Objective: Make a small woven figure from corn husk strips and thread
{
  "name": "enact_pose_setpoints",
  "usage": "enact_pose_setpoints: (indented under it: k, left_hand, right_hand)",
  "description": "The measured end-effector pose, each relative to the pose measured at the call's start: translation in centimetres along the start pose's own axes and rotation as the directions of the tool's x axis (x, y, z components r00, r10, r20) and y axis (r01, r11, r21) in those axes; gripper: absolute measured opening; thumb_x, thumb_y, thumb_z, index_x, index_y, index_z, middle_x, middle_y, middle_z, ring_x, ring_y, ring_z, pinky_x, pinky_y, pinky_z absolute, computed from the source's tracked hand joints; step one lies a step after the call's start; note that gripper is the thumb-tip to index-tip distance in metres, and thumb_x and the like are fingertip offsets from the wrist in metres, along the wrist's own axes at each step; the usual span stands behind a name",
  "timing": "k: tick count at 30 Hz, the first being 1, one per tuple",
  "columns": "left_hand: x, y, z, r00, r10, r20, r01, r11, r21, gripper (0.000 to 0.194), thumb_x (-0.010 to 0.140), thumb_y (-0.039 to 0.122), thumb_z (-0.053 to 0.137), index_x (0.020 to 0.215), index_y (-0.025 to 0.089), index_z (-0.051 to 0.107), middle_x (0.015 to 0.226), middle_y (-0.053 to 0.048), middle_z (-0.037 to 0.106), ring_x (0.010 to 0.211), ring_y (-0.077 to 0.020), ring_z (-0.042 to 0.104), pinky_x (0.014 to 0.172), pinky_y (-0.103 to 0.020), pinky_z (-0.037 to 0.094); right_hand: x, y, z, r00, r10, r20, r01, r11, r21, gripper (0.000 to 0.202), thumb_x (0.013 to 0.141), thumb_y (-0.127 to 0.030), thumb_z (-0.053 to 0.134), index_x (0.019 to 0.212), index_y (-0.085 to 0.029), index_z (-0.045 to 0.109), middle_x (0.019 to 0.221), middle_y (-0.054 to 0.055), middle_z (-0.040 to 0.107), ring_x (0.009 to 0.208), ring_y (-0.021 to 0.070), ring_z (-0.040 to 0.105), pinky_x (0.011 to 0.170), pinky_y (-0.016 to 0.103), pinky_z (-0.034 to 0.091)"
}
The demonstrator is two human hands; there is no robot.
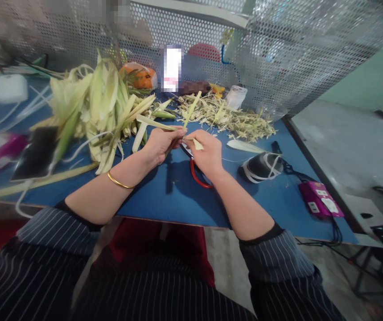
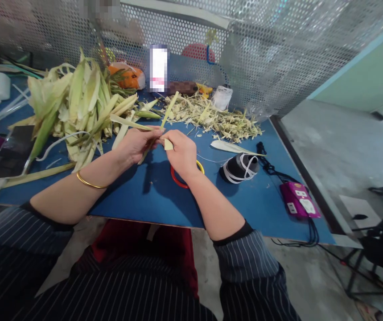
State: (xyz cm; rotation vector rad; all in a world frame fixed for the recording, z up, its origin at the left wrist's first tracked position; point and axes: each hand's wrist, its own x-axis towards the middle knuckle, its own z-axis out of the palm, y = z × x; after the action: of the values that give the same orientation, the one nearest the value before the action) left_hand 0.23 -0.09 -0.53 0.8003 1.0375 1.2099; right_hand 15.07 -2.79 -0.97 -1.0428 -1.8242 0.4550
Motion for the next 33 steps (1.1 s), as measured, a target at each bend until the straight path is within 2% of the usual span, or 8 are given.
enact_pose_setpoints:
  k: [4,8,11,14,22,27,30,33]
  left_hand:
    - [0.3,0.9,-0.7,0.995,-0.049,0.091,0.046,0.998,0.034,0.018,0.072,0.030,0.082,0.084,0.019,0.075,0.068,0.000,0.067,0.055,-0.0094,0.058,0.057,-0.025,0.049]
    - [-0.4,1.4,-0.6,0.971,-0.165,0.171,0.149,0.983,0.105,0.023,0.077,0.039,0.078,0.079,0.016,0.075,0.068,-0.005,0.067,0.053,-0.0102,0.057,0.048,-0.022,0.042]
    - [-1.0,1.0,-0.2,0.973,-0.133,0.190,0.096,0.977,0.189,0.026,0.070,0.038,0.084,0.072,0.015,0.073,0.060,-0.004,0.063,0.050,-0.0094,0.053,0.045,-0.023,0.037]
    - [-1.1,0.4,-0.1,0.975,-0.077,0.207,0.025,0.970,0.242,0.023,0.064,0.030,0.087,0.066,0.014,0.071,0.059,-0.002,0.062,0.048,-0.0085,0.050,0.047,-0.024,0.037]
    - [-0.7,0.3,-0.4,0.964,-0.033,0.265,-0.062,0.939,0.340,0.013,0.064,0.022,0.082,0.063,0.014,0.072,0.055,-0.003,0.060,0.051,-0.0112,0.050,0.052,-0.028,0.040]
    - [-1.5,0.9,-0.1,0.957,-0.056,0.286,-0.076,0.900,0.429,0.018,0.067,0.027,0.083,0.062,0.014,0.072,0.053,-0.004,0.057,0.049,-0.0118,0.049,0.052,-0.030,0.040]
    - [-2.0,1.1,0.3,0.939,-0.061,0.338,-0.126,0.853,0.506,0.024,0.072,0.030,0.079,0.056,0.015,0.069,0.051,-0.005,0.057,0.047,-0.0121,0.049,0.051,-0.030,0.040]
    - [-2.3,0.8,0.5,0.909,-0.058,0.413,-0.203,0.802,0.561,0.032,0.076,0.034,0.076,0.050,0.017,0.066,0.048,-0.005,0.058,0.045,-0.0119,0.050,0.050,-0.028,0.040]
  right_hand:
    - [1.3,1.2,-1.0,0.988,0.151,0.010,-0.148,0.952,0.268,0.011,0.084,-0.024,0.064,0.094,-0.023,0.066,0.091,0.003,0.071,0.083,0.0158,0.065,0.080,0.031,0.052]
    - [1.9,2.2,-1.4,0.914,0.406,0.013,-0.352,0.776,0.524,0.020,0.079,-0.040,0.072,0.086,-0.021,0.067,0.078,-0.002,0.064,0.062,0.0097,0.056,0.065,0.027,0.049]
    - [1.7,2.0,-1.2,0.904,0.408,0.128,-0.402,0.710,0.578,0.027,0.076,-0.045,0.078,0.080,-0.020,0.069,0.069,-0.003,0.060,0.056,0.0074,0.049,0.059,0.025,0.045]
    - [1.4,1.6,-0.6,0.890,0.449,0.078,-0.412,0.721,0.558,0.025,0.074,-0.041,0.079,0.075,-0.019,0.068,0.064,-0.003,0.061,0.055,0.0080,0.050,0.057,0.024,0.044]
    - [1.0,1.8,-0.1,0.919,0.381,-0.103,-0.351,0.908,0.229,0.023,0.087,-0.040,0.066,0.077,-0.019,0.066,0.064,0.000,0.062,0.057,0.0133,0.056,0.063,0.031,0.049]
    - [1.3,0.6,-2.7,0.930,0.018,-0.367,-0.153,0.927,-0.342,0.046,0.088,-0.054,0.065,0.120,-0.021,0.065,0.125,0.016,0.061,0.124,0.0342,0.055,0.099,0.053,0.044]
    - [1.6,0.0,-3.6,0.987,-0.002,-0.160,-0.060,0.925,-0.376,0.034,0.091,-0.050,0.063,0.112,-0.024,0.072,0.120,0.013,0.064,0.124,0.0347,0.054,0.100,0.053,0.043]
    - [1.8,0.4,-3.2,0.985,0.100,0.143,-0.083,0.989,-0.121,0.021,0.090,-0.041,0.066,0.089,-0.022,0.075,0.089,0.005,0.069,0.092,0.0227,0.063,0.084,0.039,0.049]
